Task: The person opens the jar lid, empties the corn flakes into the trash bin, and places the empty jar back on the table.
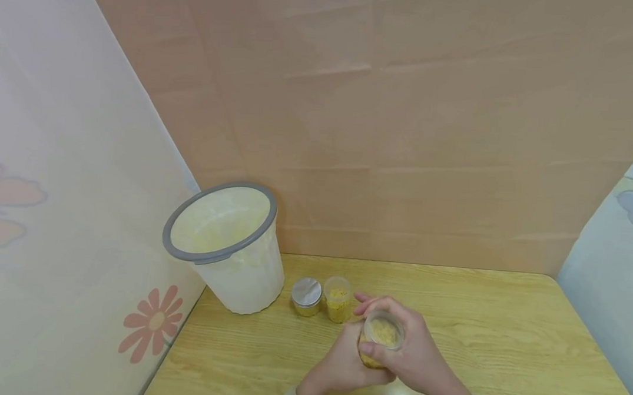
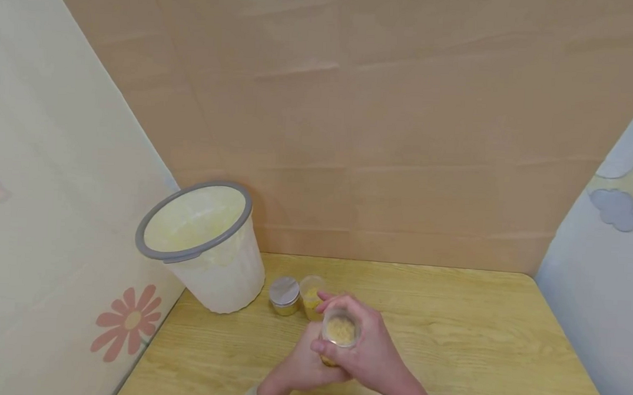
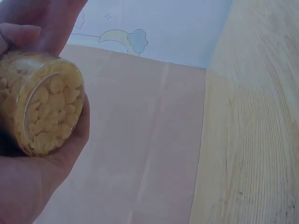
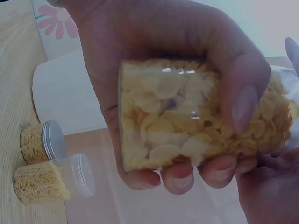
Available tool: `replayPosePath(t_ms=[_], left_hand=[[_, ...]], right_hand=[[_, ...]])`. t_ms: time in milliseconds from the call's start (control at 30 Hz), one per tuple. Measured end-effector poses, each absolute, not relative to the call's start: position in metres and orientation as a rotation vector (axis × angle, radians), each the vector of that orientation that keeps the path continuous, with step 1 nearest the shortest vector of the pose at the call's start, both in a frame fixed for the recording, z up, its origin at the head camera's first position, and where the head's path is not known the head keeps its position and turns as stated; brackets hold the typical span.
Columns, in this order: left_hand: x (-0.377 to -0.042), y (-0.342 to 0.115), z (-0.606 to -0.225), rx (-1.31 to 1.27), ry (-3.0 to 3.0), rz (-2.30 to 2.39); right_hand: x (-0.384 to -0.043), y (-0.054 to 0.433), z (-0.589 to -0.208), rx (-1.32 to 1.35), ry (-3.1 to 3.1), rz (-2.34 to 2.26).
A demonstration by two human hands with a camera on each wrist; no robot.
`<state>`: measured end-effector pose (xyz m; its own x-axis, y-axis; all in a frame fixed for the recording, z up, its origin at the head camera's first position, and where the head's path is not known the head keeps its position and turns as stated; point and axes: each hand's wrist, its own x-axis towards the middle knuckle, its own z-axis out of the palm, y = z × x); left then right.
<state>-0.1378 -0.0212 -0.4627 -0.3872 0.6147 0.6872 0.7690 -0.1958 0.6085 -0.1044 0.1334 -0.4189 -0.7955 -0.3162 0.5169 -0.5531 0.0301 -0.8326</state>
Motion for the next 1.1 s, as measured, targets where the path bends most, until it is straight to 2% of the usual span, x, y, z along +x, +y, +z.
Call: replayPosePath(t_ms=[233,467,667,800,933,1100], left_hand=[[-0.138,-0.025,-0.456,-1.805,-1.880,-1.752],[-0.141,-0.027,-0.437,-1.999,-1.844,-1.620],[-0.139,-0.028,-0.423,-2.157,-1.885,-1.691],[-0.140,-0.025,-0.419,-2.246,-1.898,-1.660],[-0.142,-0.020,-0.428,-2.129,-1.879,-1.607],[-0.136,-0.018,-0.441,-1.674,-2.007,-1.614]], right_hand=[[-0.102,0.133,-0.416,1.013,-2.054,1.857],[-0.102,0.132,-0.416,1.164,-1.965,1.868],[-0.101,0.132,-0.416,1.281,-1.899,1.870],[-0.098,0.133,-0.413,1.284,-1.879,1.893],[-0.095,0.135,-0.411,1.095,-1.935,1.929],[-0.090,0.132,-0.413,0.766,-1.996,1.944]])
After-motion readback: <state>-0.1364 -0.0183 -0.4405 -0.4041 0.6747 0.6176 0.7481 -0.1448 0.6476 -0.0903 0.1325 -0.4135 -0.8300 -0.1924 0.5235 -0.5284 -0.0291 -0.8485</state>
